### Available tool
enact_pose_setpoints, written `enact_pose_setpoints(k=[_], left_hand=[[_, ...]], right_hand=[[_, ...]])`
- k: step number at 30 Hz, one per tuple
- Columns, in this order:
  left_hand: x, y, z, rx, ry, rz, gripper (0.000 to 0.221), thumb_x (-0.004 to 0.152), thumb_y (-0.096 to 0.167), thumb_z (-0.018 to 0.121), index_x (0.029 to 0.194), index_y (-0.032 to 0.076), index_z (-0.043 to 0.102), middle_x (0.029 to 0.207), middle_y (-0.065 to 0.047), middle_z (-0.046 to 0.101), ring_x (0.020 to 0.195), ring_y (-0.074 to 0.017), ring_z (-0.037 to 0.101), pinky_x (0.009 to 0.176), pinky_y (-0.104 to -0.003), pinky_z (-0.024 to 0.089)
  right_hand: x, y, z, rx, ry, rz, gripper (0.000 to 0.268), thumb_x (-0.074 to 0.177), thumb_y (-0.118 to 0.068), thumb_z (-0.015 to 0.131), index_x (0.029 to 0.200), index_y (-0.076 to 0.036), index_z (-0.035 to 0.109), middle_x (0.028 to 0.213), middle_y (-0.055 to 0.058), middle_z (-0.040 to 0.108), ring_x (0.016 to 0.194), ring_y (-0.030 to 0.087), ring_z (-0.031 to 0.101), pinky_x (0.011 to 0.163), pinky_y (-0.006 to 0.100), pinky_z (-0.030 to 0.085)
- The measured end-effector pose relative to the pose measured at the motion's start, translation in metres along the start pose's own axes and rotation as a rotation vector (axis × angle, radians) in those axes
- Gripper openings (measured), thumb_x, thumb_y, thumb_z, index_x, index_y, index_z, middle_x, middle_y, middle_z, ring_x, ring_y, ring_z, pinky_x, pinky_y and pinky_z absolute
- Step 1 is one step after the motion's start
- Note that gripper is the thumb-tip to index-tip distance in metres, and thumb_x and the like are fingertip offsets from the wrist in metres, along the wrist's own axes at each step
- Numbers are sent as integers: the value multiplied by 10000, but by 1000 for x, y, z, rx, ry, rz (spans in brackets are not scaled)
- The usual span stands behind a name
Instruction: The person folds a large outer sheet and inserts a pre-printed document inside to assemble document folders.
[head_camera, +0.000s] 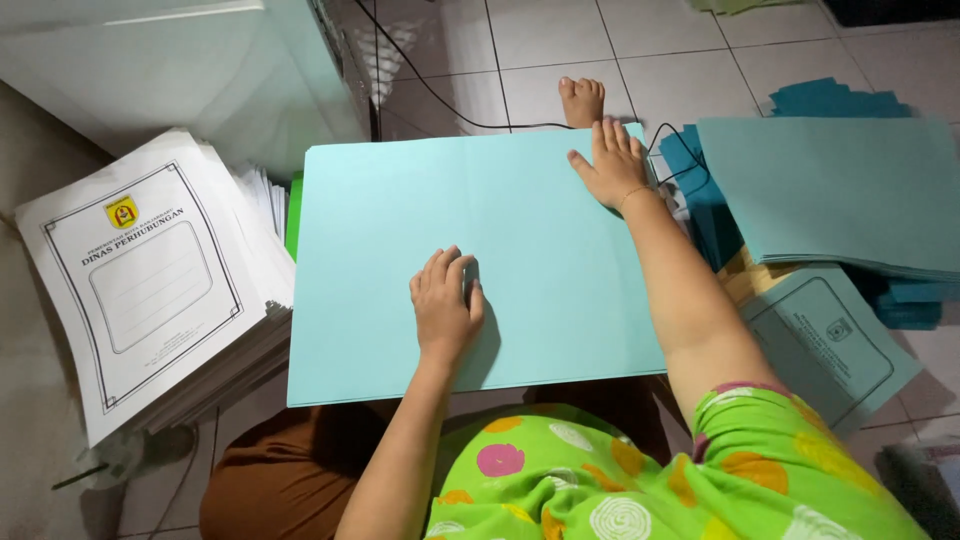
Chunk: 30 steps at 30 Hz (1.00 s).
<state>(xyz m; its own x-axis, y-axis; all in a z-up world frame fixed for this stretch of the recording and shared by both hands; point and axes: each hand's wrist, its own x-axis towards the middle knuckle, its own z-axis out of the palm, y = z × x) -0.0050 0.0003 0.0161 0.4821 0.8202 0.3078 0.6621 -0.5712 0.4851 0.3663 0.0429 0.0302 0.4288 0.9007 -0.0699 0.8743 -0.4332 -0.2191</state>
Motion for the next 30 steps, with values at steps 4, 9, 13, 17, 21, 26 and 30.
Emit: enact_pose_setpoints(k=[4, 9, 13, 17, 21, 26, 30], left_hand=[[2, 4, -5, -21, 5, -9, 350, 955, 250, 573, 1295, 190, 625, 1402, -83, 576, 1399, -285, 474, 1134, -496, 343], [-1, 4, -5, -26, 23, 6, 346, 957, 248, 579, 1292, 179, 633, 1389, -89, 589, 1383, -289, 492, 1122, -492, 361], [-1, -2, 7, 4, 82, 57, 363, 925, 238, 614, 1281, 169, 631, 1370, -90, 589, 1366, -297, 501, 1102, -490, 367], [-2, -1, 8, 36, 91, 52, 371, 914, 219, 619, 1281, 167, 631, 1368, -96, 594, 1358, -298, 511, 1099, -492, 366], [-2, -5, 14, 75, 113, 73, 384, 898, 225, 634, 1279, 175, 616, 1362, -82, 585, 1353, -283, 512, 1091, -480, 374], [-4, -7, 13, 32, 140, 79, 329, 920, 235, 624, 1244, 179, 631, 1334, -76, 600, 1341, -277, 527, 1085, -461, 378], [-3, -8, 12, 34, 116, 69, 312, 942, 245, 612, 1250, 203, 638, 1352, -61, 607, 1354, -260, 526, 1099, -461, 377]], right_hand=[[7, -3, 2, -24, 15, 50, 961, 1003, -790, 98, 1636, -67, 123, 1710, 160, 88, 1585, 287, 31, 1255, 507, -5], [-111, -18, -7, 45, 8, -16, 926, 1014, -739, 151, 1633, -49, 145, 1704, 185, 98, 1580, 323, 51, 1259, 514, 17], [-249, -23, 3, 65, 37, -48, 867, 1025, -675, 233, 1621, -47, 182, 1689, 210, 136, 1563, 357, 92, 1240, 545, 47], [-321, -37, 31, 114, 139, 99, 759, 1059, -536, 294, 1614, -27, 202, 1678, 236, 147, 1552, 381, 90, 1221, 568, 38], [-316, -90, 40, 163, 98, 8, 778, 1055, -531, 339, 1600, 9, 204, 1670, 278, 118, 1545, 426, 47, 1208, 585, 20], [-308, -172, 47, 39, -104, -380, 840, 1018, -641, 256, 1546, 12, 270, 1661, 257, 158, 1561, 379, 72, 1231, 533, 41], [-310, -149, 49, 32, -92, -395, 884, 1011, -675, 254, 1597, -16, 195, 1680, 220, 133, 1560, 369, 70, 1228, 545, 34]])
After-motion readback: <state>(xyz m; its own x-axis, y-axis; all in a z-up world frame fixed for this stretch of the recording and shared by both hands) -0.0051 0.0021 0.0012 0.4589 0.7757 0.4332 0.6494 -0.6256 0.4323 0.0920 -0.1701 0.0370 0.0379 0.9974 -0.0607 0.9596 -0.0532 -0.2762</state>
